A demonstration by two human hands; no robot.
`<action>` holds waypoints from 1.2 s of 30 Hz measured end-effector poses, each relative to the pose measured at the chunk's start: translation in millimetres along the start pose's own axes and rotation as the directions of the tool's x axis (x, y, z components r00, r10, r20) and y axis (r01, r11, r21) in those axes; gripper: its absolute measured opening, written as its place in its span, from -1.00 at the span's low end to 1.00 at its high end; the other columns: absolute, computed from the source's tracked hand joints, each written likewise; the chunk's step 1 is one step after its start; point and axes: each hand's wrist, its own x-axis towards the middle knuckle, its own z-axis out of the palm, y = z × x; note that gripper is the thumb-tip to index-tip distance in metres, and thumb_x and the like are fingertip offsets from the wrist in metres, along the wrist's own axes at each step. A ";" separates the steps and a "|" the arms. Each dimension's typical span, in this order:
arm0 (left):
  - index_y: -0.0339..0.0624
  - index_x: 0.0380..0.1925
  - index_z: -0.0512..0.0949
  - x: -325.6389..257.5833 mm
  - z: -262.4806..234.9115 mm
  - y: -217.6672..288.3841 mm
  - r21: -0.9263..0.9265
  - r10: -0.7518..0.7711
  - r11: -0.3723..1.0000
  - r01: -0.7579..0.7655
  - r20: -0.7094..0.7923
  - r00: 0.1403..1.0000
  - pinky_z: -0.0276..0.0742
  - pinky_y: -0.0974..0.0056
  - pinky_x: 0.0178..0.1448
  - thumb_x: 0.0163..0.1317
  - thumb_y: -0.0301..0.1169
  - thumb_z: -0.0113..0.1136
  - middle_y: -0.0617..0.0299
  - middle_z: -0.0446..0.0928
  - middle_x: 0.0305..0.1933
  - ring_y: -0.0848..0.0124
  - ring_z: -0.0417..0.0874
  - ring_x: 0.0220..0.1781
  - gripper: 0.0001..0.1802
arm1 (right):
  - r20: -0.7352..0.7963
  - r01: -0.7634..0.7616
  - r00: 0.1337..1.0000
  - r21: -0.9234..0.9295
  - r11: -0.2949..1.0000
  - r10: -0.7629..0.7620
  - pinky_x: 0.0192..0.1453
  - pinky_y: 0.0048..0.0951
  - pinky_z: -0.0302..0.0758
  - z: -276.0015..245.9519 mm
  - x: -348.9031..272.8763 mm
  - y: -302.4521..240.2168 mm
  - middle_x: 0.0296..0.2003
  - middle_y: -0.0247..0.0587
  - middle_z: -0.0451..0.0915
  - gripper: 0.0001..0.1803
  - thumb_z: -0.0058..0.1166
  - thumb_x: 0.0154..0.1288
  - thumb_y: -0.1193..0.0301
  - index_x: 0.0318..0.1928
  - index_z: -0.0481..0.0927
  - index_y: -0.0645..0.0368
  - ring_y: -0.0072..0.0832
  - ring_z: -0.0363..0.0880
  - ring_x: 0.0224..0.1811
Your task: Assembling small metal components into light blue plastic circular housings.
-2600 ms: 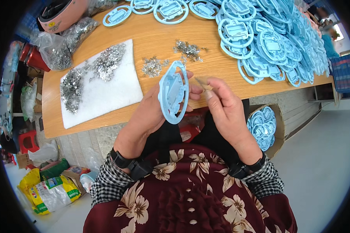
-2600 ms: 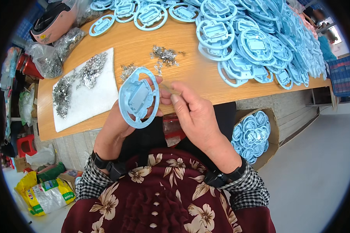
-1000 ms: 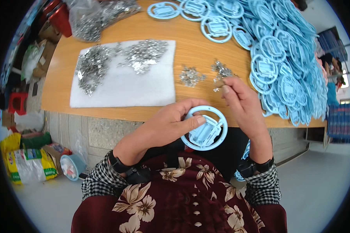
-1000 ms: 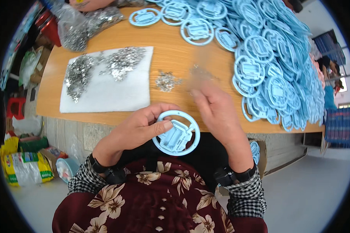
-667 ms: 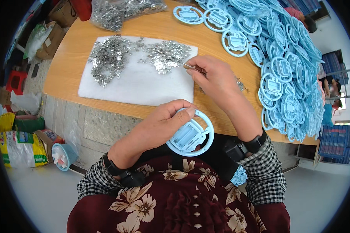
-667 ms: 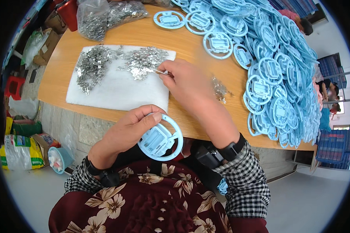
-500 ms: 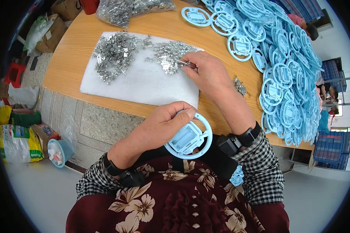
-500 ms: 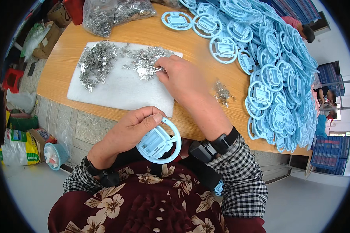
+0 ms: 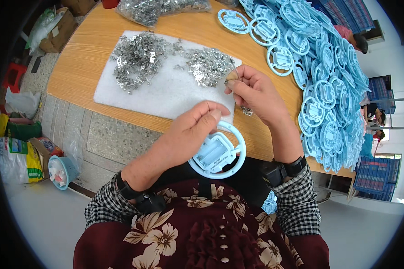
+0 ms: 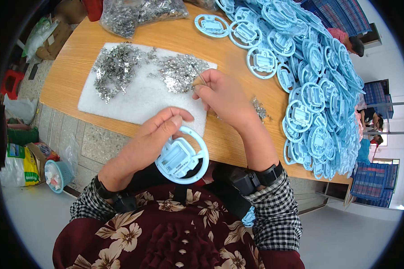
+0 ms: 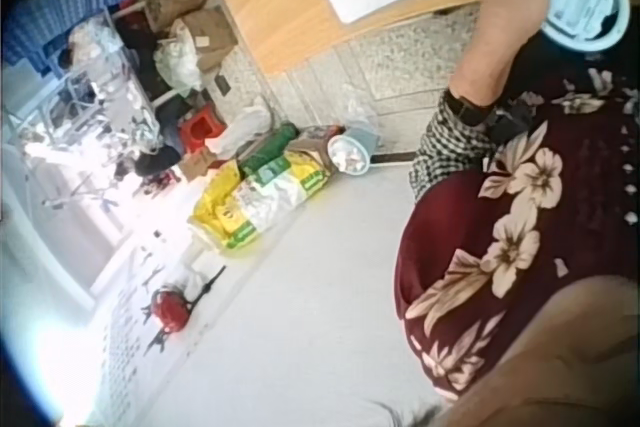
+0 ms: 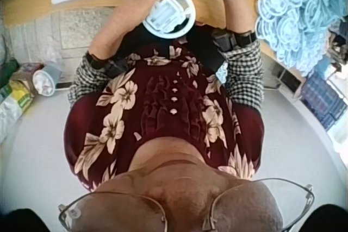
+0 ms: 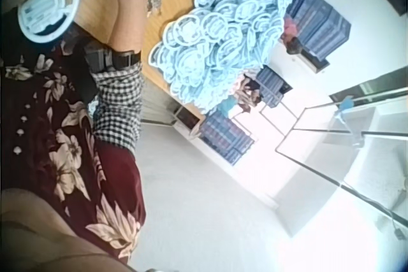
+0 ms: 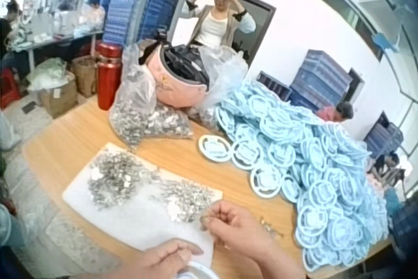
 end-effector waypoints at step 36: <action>-0.43 0.10 0.55 40.9 37.9 -16.7 0.531 0.135 0.844 -0.082 -0.060 0.989 0.58 0.42 -0.43 0.56 -0.28 -0.06 0.24 0.63 -0.39 0.56 0.63 -0.46 -0.59 | -0.391 0.199 0.908 0.086 0.976 -0.151 -0.33 -0.58 0.38 18.5 -110.1 76.7 -0.46 -0.48 0.46 -0.86 0.23 0.41 0.44 -0.17 0.60 0.27 -0.73 0.36 -0.41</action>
